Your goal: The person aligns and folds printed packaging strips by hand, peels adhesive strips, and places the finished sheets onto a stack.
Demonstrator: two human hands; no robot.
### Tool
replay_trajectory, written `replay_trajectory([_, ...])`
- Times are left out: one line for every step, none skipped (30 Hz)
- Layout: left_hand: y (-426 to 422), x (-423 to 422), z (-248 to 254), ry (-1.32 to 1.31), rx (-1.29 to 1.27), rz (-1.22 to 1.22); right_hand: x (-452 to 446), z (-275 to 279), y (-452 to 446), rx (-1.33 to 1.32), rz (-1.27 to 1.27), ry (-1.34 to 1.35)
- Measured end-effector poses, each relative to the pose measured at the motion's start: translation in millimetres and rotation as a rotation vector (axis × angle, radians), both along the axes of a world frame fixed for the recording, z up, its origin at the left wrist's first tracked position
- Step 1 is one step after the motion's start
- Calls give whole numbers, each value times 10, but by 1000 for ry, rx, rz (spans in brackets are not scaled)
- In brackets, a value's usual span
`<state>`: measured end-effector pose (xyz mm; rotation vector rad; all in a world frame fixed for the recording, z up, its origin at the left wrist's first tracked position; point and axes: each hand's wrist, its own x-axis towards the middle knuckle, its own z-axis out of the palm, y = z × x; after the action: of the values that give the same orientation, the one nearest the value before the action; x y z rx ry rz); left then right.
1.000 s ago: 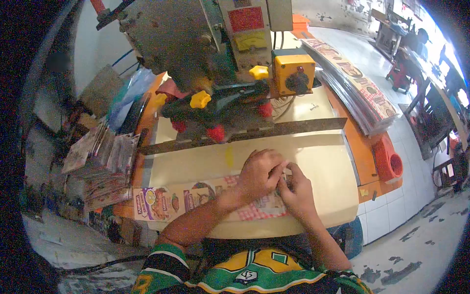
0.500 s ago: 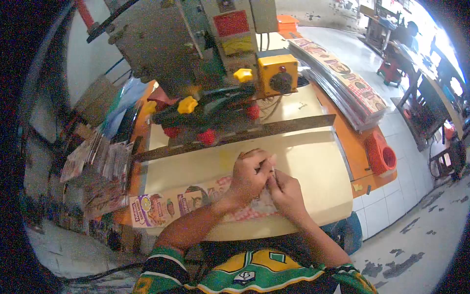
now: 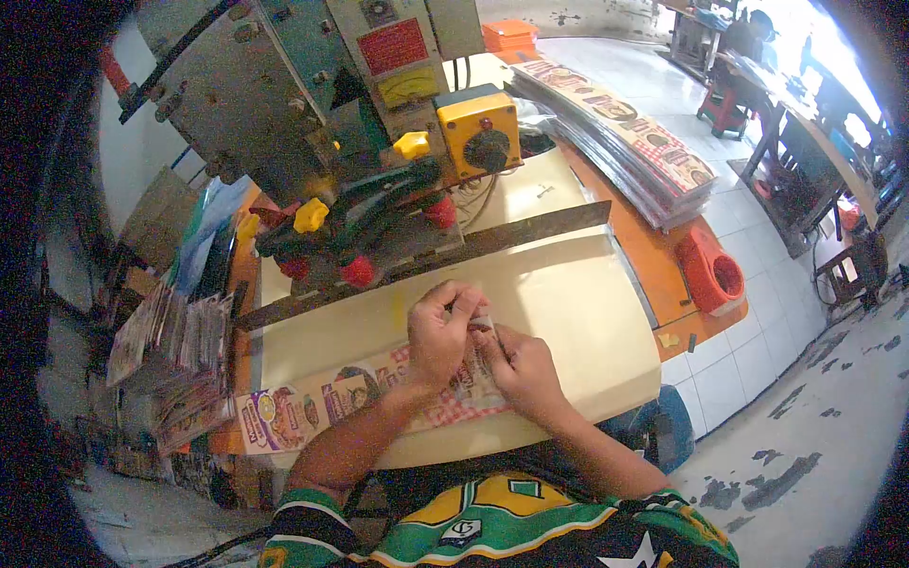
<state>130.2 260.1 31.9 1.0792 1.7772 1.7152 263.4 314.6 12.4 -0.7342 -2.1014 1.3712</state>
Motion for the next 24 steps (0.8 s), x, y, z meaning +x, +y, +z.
replay_trajectory([-5, -4, -6, 0, -1, -1, 1, -8, 9, -1, -1, 0])
replay_trajectory([-9, -8, -10, -45, -2, 3, 4, -21, 21, 18, 10, -7])
replay_trajectory([-11, -19, -14, -90, -4, 6, 9, -26, 30, 38, 21, -13])
replay_trajectory([5, -84, -45, -89, -3, 4, 12, 1, 21, 39, 18, -12])
replay_trajectory([33, -192, -90, -172, 73, 29, 14, 47, 0, -3, 16, 27])
replay_trajectory([42, -275, -115, -255, 149, 54, 15, 64, -15, -46, 14, 65])
replay_trajectory([21, -304, -74, -255, 148, 52, 12, 5, 0, -47, 12, 65])
replay_trajectory([-9, -312, -3, -182, 99, -27, 7, -90, 33, -41, 28, 35])
replay_trajectory([-36, -322, 56, -111, 50, -105, 8, -143, 50, -35, 45, 2])
replay_trajectory([-55, -342, 89, -115, 47, -105, 13, -140, 45, -38, 44, -2])
replay_trajectory([-70, -366, 112, -90, 11, -148, 13, -133, 44, -22, 52, -15])
replay_trajectory([-96, -387, 138, -64, -25, -191, 10, -122, 41, -6, 61, -27])
replay_trajectory([-126, -401, 169, -67, -26, -191, 11, -99, 35, -8, 61, -30])
replay_trajectory([-163, -413, 208, 28, -100, -175, 14, -66, 24, -33, 78, -10])
replay_trajectory([-208, -430, 253, 124, -173, -160, 17, -48, 17, -58, 94, 10])
replay_trajectory([-285, -467, 315, 124, -173, -162, 19, -47, 18, -58, 92, 10])
replay_trajectory([-385, -517, 382, 278, -362, -197, 21, -48, 22, -51, 92, 7])
replay_trajectory([-455, -559, 438, 433, -553, -231, 21, -49, 25, -46, 92, 4])
replay_trajectory([-496, -586, 477, 435, -555, -234, 23, -53, 30, -48, 89, 6])
replay_trajectory([-537, -610, 502, 448, -603, -306, 23, -62, 34, -61, 89, 20])
replay_trajectory([-572, -621, 508, 457, -652, -375, 16, -70, 33, -75, 92, 32])
replay_trajectory([-593, -623, 455, 454, -657, -370, 5, -70, 26, -79, 99, 32])
replay_trajectory([-596, -620, 353, 443, -539, -349, -5, -64, 20, -84, 96, 56])
replay_trajectory([-592, -608, 270, 431, -419, -327, -8, -63, 16, -89, 91, 80])
